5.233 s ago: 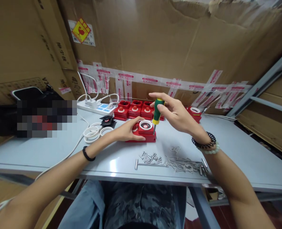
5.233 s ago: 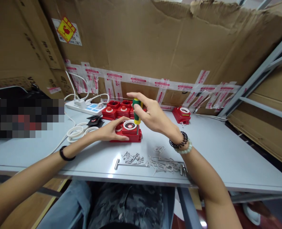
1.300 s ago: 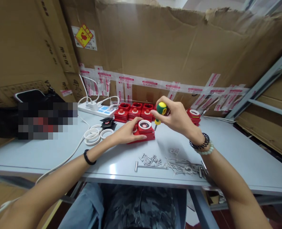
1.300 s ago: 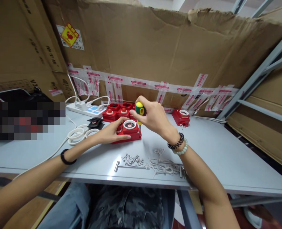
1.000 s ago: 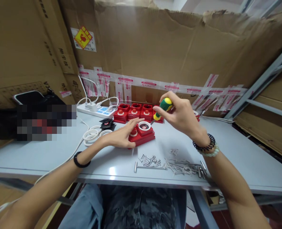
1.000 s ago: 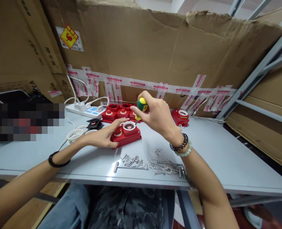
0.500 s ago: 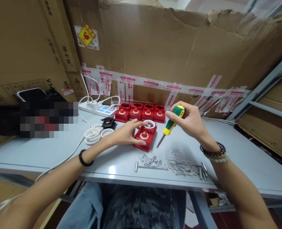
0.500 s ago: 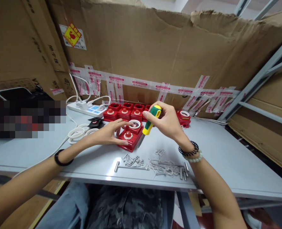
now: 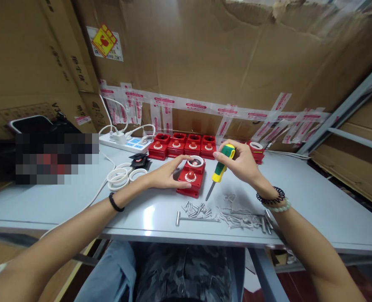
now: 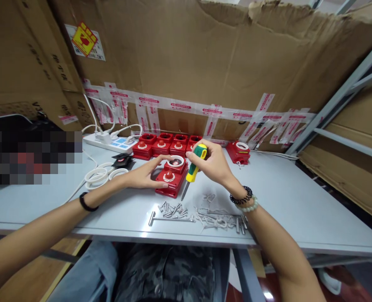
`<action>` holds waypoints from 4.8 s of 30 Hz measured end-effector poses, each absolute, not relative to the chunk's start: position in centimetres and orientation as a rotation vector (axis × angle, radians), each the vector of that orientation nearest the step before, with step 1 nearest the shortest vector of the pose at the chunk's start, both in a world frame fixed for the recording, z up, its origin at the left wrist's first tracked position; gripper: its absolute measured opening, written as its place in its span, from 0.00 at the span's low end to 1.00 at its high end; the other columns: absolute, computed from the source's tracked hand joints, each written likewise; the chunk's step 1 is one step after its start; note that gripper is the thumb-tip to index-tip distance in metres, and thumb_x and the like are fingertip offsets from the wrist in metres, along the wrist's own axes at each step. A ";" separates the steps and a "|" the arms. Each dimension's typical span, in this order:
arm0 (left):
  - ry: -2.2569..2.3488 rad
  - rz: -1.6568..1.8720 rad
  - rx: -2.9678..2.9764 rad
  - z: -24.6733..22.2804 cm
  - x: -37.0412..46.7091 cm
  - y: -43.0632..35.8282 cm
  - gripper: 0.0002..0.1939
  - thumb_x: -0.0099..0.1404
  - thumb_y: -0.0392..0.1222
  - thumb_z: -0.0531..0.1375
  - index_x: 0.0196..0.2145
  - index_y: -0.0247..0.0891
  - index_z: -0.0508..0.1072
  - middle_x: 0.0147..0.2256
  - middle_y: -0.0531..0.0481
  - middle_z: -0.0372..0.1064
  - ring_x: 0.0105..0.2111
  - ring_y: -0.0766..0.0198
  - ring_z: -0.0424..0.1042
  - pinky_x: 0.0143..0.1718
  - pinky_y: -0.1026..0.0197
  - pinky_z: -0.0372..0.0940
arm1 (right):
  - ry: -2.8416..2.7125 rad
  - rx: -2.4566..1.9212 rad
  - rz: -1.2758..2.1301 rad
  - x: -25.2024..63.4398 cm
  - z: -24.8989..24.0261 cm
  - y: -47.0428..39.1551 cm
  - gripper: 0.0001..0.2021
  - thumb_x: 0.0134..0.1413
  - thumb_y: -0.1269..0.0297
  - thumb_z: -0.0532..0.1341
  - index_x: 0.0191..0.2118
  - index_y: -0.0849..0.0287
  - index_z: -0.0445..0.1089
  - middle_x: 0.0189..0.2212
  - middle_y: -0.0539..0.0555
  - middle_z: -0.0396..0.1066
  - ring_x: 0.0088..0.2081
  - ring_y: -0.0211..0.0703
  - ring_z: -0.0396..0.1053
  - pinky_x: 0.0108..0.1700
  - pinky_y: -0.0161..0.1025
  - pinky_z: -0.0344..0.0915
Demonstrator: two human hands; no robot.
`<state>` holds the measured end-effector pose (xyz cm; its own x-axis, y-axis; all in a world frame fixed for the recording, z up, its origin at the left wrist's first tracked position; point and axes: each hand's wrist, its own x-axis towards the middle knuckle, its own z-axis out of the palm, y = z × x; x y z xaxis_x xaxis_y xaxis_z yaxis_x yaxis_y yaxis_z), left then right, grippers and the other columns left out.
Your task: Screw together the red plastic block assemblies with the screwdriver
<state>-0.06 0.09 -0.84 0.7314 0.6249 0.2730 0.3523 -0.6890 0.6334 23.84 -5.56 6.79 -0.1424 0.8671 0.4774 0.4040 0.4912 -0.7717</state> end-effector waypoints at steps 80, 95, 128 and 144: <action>0.855 0.943 2.338 -0.6 0.8 -0.4 0.34 0.65 0.59 0.53 0.63 0.45 0.51 0.62 0.43 0.52 0.62 0.50 0.53 0.63 0.43 0.48 | -2.185 -0.962 0.066 22.7 3.3 -4.5 0.09 0.52 0.64 0.63 0.40 0.59 0.70 0.38 0.55 0.73 0.37 0.41 0.69 0.43 0.40 0.66; 0.865 0.889 2.445 0.0 1.3 -1.4 0.34 0.62 0.61 0.56 0.61 0.46 0.55 0.54 0.43 0.55 0.57 0.50 0.57 0.61 0.43 0.53 | -2.729 -1.010 -0.739 21.6 4.4 -6.8 0.06 0.58 0.75 0.52 0.35 0.61 0.65 0.26 0.54 0.70 0.22 0.36 0.61 0.23 0.39 0.44; 0.891 0.871 2.474 0.5 0.5 -1.7 0.32 0.55 0.57 0.64 0.54 0.46 0.62 0.50 0.46 0.58 0.53 0.52 0.61 0.58 0.44 0.58 | -2.591 -0.900 -0.325 22.5 4.0 -6.2 0.03 0.58 0.66 0.58 0.33 0.58 0.65 0.26 0.51 0.72 0.26 0.38 0.67 0.27 0.37 0.56; 0.849 0.791 2.468 -0.9 0.0 -1.0 0.35 0.53 0.54 0.66 0.55 0.44 0.58 0.53 0.44 0.52 0.56 0.49 0.57 0.60 0.44 0.55 | -1.489 -0.766 0.078 24.0 6.9 -7.4 0.09 0.53 0.65 0.57 0.23 0.57 0.63 0.14 0.45 0.63 0.16 0.33 0.59 0.18 0.33 0.55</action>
<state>-0.03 -1.03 -0.91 0.6530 0.6565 0.3775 0.4229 -0.7296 0.5374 23.98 -7.43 6.86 0.1259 0.4952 0.8596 0.4022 0.7666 -0.5006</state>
